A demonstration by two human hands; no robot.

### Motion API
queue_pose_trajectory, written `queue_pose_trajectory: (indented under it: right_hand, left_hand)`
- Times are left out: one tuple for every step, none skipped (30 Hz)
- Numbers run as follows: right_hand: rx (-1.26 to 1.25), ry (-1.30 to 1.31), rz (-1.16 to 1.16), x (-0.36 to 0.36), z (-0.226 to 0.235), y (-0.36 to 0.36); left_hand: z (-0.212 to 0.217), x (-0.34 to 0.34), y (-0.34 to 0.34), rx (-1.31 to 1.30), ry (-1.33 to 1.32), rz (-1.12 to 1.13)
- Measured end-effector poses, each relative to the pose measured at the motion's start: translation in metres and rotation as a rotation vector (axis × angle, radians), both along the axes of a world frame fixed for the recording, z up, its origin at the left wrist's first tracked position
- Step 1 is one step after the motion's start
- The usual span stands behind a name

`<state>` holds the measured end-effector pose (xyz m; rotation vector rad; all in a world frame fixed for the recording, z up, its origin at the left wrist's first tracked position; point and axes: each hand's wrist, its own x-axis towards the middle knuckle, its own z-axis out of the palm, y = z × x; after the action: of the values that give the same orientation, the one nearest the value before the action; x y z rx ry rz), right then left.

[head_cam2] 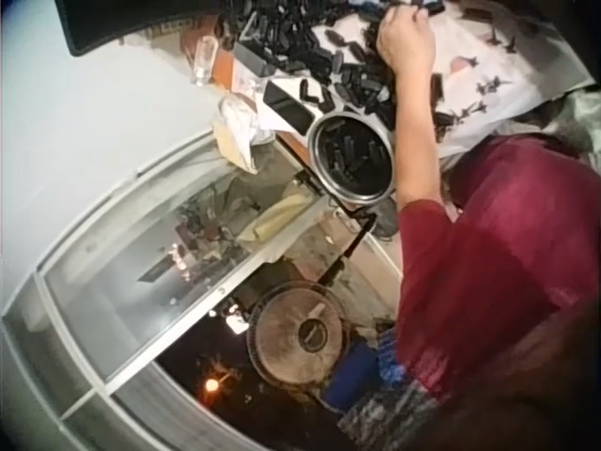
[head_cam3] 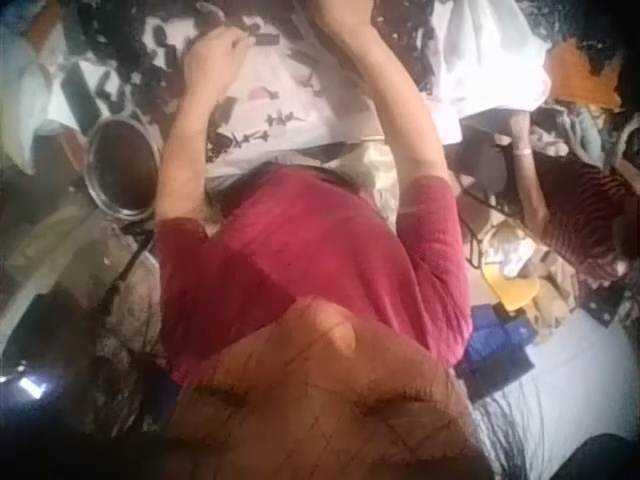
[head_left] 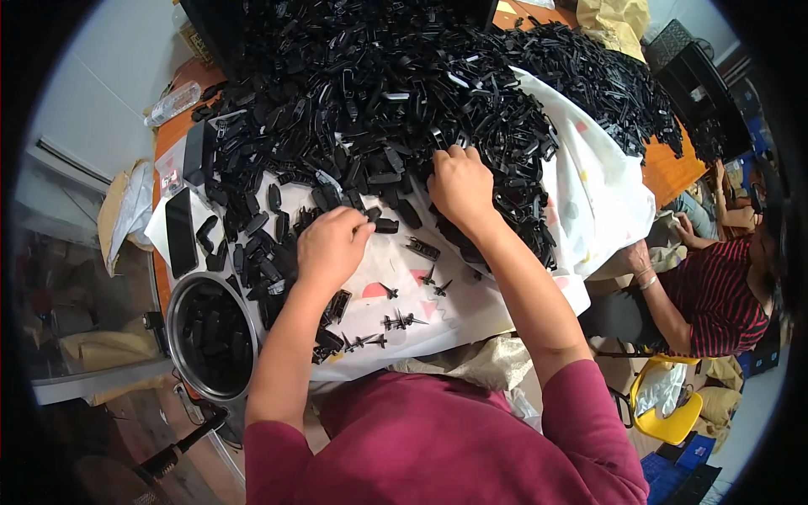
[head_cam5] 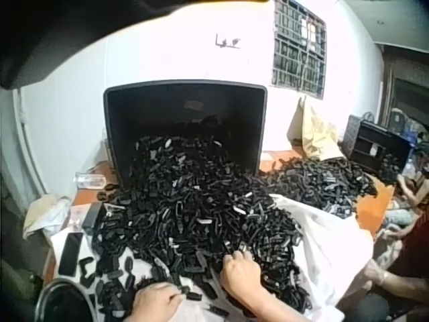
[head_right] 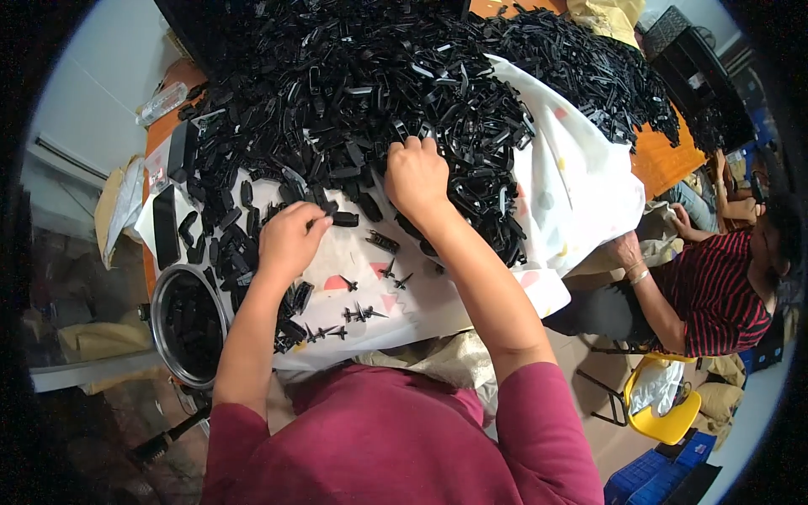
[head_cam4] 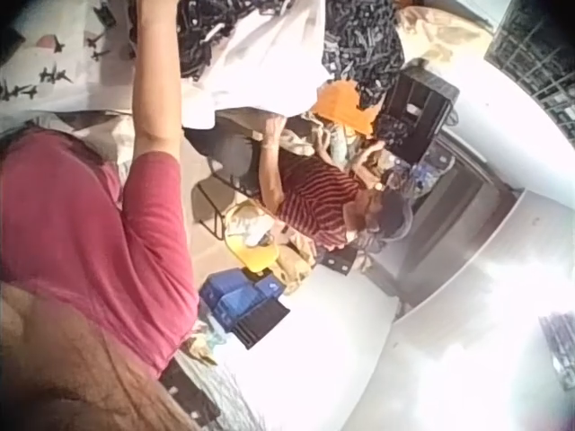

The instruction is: Manual assembly of small black plastic hardware components at a workbench.

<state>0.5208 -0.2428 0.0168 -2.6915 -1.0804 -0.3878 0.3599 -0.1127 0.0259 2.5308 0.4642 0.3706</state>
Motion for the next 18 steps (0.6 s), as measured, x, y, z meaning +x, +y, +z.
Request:
queue_pose_trajectory:
  right_hand:
    - [0.047, 0.000, -0.008, -0.002, 0.001, -0.003]
    - [0.051, 0.003, -0.003, -0.005, 0.004, -0.004]
    - [0.139, 0.022, 0.018, -0.008, 0.007, -0.005]
    - [0.227, 0.040, 0.038, -0.011, 0.011, -0.006]
    - [0.267, 0.113, 0.036, -0.017, 0.016, -0.006]
    - [0.269, 0.112, 0.039, -0.022, 0.018, -0.005]
    - [0.348, 0.128, 0.055, -0.028, 0.020, -0.003]
    - [0.423, 0.141, 0.069, -0.033, 0.021, -0.003]
    - [0.451, 0.160, 0.074, -0.038, 0.024, -0.005]
    - [0.447, 0.156, 0.075, -0.042, 0.025, -0.007]
    - [0.508, 0.281, 0.071, -0.046, 0.027, -0.010]
    - [0.569, 0.407, 0.066, -0.050, 0.028, -0.014]
    - [0.585, 0.483, 0.052, -0.054, 0.030, -0.019]
    - [0.584, 0.478, 0.049, -0.056, 0.028, -0.026]
    - [0.645, 0.601, 0.070, -0.058, 0.023, -0.033]
    - [0.705, 0.726, 0.091, -0.061, 0.020, -0.040]
    - [0.751, 0.875, 0.100, -0.068, 0.025, -0.045]
    - [0.754, 0.876, 0.100, -0.073, 0.026, -0.048]
  left_hand:
    - [0.005, -0.007, 0.002, -0.023, 0.099, -0.043]
    - [0.013, -0.012, 0.001, -0.019, 0.102, -0.037]
    - [0.020, -0.016, 0.000, 0.020, 0.221, -0.079]
    - [0.024, -0.017, -0.001, 0.058, 0.339, -0.123]
    - [0.022, -0.016, 0.000, 0.160, 0.308, -0.151]
    - [0.016, -0.012, 0.000, 0.162, 0.307, -0.147]
    - [0.007, -0.006, -0.001, 0.225, 0.134, -0.196]
    - [-0.001, 0.001, -0.003, 0.284, -0.041, -0.246]
    - [-0.006, 0.009, -0.009, 0.340, -0.096, -0.237]
    - [-0.008, 0.014, -0.010, 0.336, -0.100, -0.235]
    - [-0.008, 0.019, -0.011, 0.442, -0.021, -0.253]
    - [-0.008, 0.023, -0.012, 0.547, 0.060, -0.270]
    - [-0.006, 0.026, -0.014, 0.511, 0.160, -0.261]
    - [-0.004, 0.027, -0.013, 0.510, 0.155, -0.264]
    - [-0.003, 0.026, -0.011, 0.422, 0.050, -0.265]
    - [-0.002, 0.025, -0.011, 0.333, -0.053, -0.265]
    - [-0.001, 0.023, -0.011, 0.334, -0.052, -0.265]
    - [0.000, 0.020, -0.012, -0.230, -0.176, -0.181]
